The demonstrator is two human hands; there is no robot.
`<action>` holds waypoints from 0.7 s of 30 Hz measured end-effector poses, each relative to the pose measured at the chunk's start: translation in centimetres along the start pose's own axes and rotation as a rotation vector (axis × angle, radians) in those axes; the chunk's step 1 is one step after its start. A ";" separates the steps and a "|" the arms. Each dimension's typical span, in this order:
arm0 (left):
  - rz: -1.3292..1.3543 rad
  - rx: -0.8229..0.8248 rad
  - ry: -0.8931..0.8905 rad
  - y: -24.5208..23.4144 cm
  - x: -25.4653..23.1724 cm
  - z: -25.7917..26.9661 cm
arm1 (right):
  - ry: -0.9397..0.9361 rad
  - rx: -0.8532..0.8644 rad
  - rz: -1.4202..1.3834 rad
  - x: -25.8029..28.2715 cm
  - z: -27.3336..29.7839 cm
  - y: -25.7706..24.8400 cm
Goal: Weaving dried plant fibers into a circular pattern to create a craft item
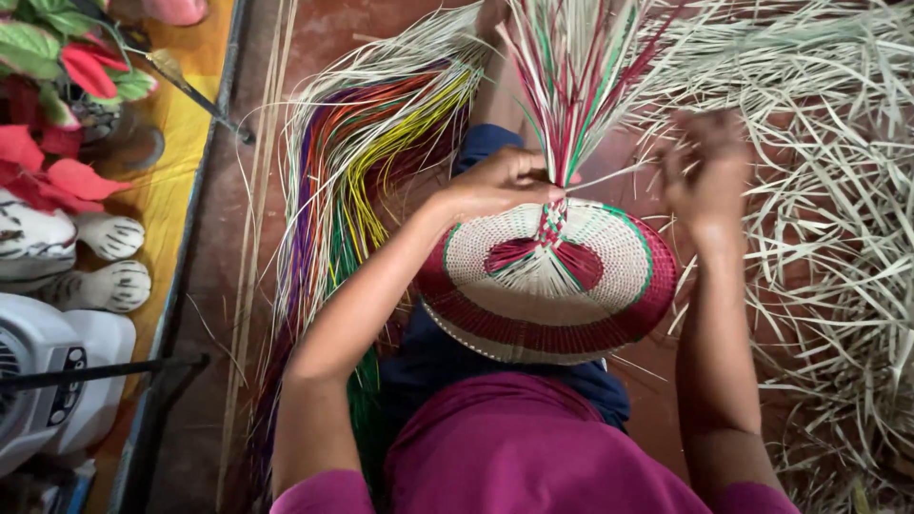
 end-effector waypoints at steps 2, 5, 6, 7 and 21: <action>-0.024 -0.023 0.004 -0.2 0.9 -0.4 | -0.070 -0.037 0.024 0.4 -0.8 -0.8; -0.032 -0.051 -0.008 0.3 1.7 -0.5 | -0.127 0.096 -0.135 6.0 -1.9 -0.8; -0.020 -0.057 -0.016 0.5 1.8 -0.6 | -0.120 0.262 -0.318 8.6 -2.4 -0.5; -0.019 -0.055 -0.014 0.5 2.2 -0.5 | -0.120 0.261 -0.315 7.5 -1.8 0.0; -0.009 -0.195 0.052 0.5 3.6 -0.6 | 0.113 0.253 -0.079 -5.8 2.1 4.1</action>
Point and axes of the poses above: each hand's wrist, its own z-axis away from the middle knuckle, its own y-axis out of the palm, x = y × z, the point moved 1 cm from there along -z, towards the middle knuckle, and after that the axes turned 9 degrees about -x, right-handed, at the moved point
